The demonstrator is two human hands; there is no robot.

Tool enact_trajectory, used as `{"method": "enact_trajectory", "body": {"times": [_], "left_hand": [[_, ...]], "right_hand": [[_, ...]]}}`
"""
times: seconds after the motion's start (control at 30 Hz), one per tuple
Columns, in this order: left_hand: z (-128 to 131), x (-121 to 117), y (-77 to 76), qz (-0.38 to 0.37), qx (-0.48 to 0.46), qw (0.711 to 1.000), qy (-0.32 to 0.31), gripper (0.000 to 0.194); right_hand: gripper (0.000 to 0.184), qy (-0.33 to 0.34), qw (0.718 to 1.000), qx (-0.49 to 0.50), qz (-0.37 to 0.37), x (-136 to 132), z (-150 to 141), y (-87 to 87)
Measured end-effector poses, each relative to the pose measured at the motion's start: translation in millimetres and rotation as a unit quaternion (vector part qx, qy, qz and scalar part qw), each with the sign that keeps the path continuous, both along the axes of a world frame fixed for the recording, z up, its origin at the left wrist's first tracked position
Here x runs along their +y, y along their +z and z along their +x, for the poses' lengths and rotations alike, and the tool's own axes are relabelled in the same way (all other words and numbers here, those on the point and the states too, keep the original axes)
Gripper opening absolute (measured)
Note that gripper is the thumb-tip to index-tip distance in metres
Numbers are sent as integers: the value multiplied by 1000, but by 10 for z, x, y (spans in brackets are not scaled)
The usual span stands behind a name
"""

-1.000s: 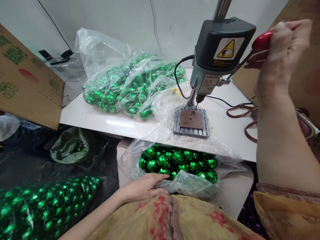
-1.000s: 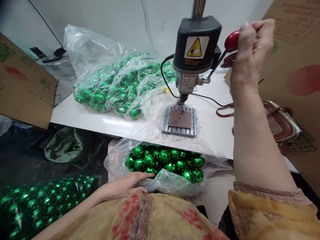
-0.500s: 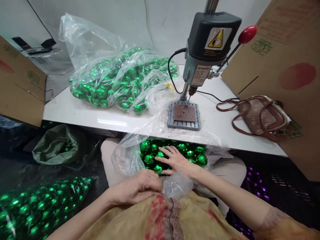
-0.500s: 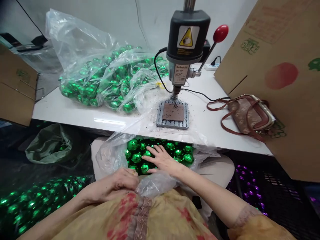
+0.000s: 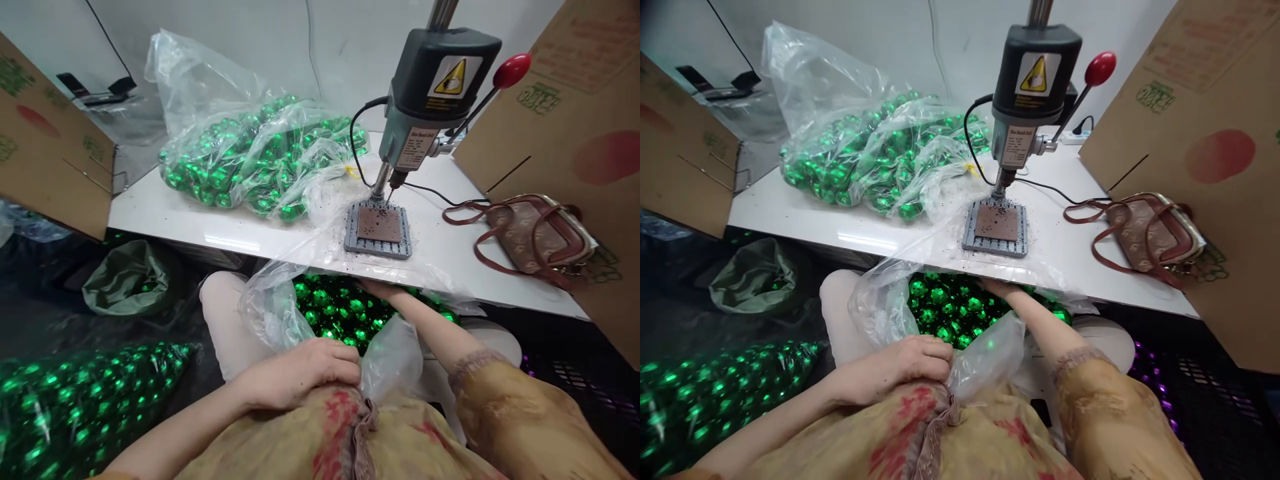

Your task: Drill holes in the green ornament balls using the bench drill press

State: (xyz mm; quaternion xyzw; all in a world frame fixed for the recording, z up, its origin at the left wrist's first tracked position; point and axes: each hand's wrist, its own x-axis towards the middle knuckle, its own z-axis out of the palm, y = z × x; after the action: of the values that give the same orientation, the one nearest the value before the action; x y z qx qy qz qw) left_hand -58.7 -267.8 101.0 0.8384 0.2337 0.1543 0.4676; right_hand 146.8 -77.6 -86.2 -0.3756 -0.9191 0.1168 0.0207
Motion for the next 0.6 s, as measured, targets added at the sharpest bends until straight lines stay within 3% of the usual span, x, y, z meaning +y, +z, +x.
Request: {"method": "enact_trajectory", "body": {"times": [0.1,0.23,0.33,0.47,0.53,0.6], "left_hand": [[-35,-48,-8,39,7,999,14,32],[-47,-80,-66,79,-17,996,26,40],[-14,-64,-92,85,-58,994,29,44],[-9,-35,-68,29,-98,995,5,49],[-44,-33,-57,3,-102,995,11,50],[-89,-36,-63,-12,-106,994,26,48]], "right_hand": [[40,-17,1000,-2,5,8,-162,58],[40,-2,1000,8,14,-406,-207,228],[50,101,993,43,31,-816,-251,370],[41,309,946,85,39,-1115,-445,420],[35,320,940,104,60,-1116,-456,414],[30,272,950,125,91,-1052,-292,440]]}}
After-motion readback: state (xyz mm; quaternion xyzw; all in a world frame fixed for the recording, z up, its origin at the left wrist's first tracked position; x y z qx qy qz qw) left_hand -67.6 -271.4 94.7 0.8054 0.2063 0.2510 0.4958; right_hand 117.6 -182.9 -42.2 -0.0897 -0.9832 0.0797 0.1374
